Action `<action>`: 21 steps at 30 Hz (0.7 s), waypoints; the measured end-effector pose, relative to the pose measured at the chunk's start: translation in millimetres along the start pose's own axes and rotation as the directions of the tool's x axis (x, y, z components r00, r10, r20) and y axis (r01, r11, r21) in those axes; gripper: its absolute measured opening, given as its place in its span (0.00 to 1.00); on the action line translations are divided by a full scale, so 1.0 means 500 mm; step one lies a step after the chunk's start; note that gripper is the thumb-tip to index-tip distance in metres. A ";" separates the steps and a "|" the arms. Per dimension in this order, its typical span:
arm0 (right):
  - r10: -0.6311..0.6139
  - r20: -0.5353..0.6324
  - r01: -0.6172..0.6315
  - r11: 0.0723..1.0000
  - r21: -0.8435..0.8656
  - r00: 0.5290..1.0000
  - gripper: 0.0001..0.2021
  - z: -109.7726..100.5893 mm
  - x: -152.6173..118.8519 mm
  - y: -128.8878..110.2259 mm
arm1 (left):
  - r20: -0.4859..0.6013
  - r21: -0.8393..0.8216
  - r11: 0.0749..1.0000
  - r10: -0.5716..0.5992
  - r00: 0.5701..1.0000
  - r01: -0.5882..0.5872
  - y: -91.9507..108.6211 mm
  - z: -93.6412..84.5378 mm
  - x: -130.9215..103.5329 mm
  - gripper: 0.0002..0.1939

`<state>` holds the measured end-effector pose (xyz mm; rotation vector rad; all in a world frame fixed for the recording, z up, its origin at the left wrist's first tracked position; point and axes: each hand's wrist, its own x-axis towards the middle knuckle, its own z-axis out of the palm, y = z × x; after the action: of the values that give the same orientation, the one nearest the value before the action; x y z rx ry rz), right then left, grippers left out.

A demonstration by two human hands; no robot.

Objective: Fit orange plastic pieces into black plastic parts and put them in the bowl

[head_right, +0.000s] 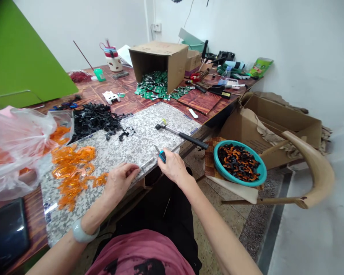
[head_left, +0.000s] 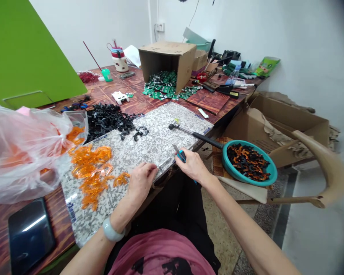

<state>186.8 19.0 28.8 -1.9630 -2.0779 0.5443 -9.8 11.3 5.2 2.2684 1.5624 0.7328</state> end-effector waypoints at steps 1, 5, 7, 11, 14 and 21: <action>-0.031 0.012 0.031 0.999 -0.011 0.999 0.10 -0.003 0.011 0.001 | 0.005 0.007 1.000 0.017 1.000 -0.017 0.000 0.000 -0.001 0.09; -0.141 0.093 0.146 0.988 -0.055 0.986 0.07 -0.019 0.045 0.006 | 0.050 0.032 0.996 0.080 0.996 -0.082 0.004 -0.006 -0.016 0.13; -0.173 0.123 0.183 0.981 -0.071 0.977 0.07 -0.031 0.057 0.014 | 0.079 0.036 0.993 0.108 0.991 -0.111 0.004 -0.012 -0.028 0.14; -0.186 0.138 0.200 0.976 -0.090 0.973 0.06 -0.054 0.081 0.038 | 0.122 0.048 0.987 0.145 0.982 -0.152 0.000 -0.021 -0.044 0.18; -0.168 0.118 0.179 0.980 -0.088 0.979 0.06 -0.060 0.099 0.053 | 0.117 0.029 0.993 0.110 0.987 -0.114 -0.002 -0.021 -0.041 0.18; -0.111 -0.018 0.112 0.993 0.047 0.994 0.06 -0.042 0.095 0.061 | 0.033 -0.006 0.999 0.043 0.999 -0.043 0.006 -0.008 -0.014 0.14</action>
<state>219.4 69.6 31.1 -1.8065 -2.1292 0.5487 -11.4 3.7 8.3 2.3049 1.4997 0.7062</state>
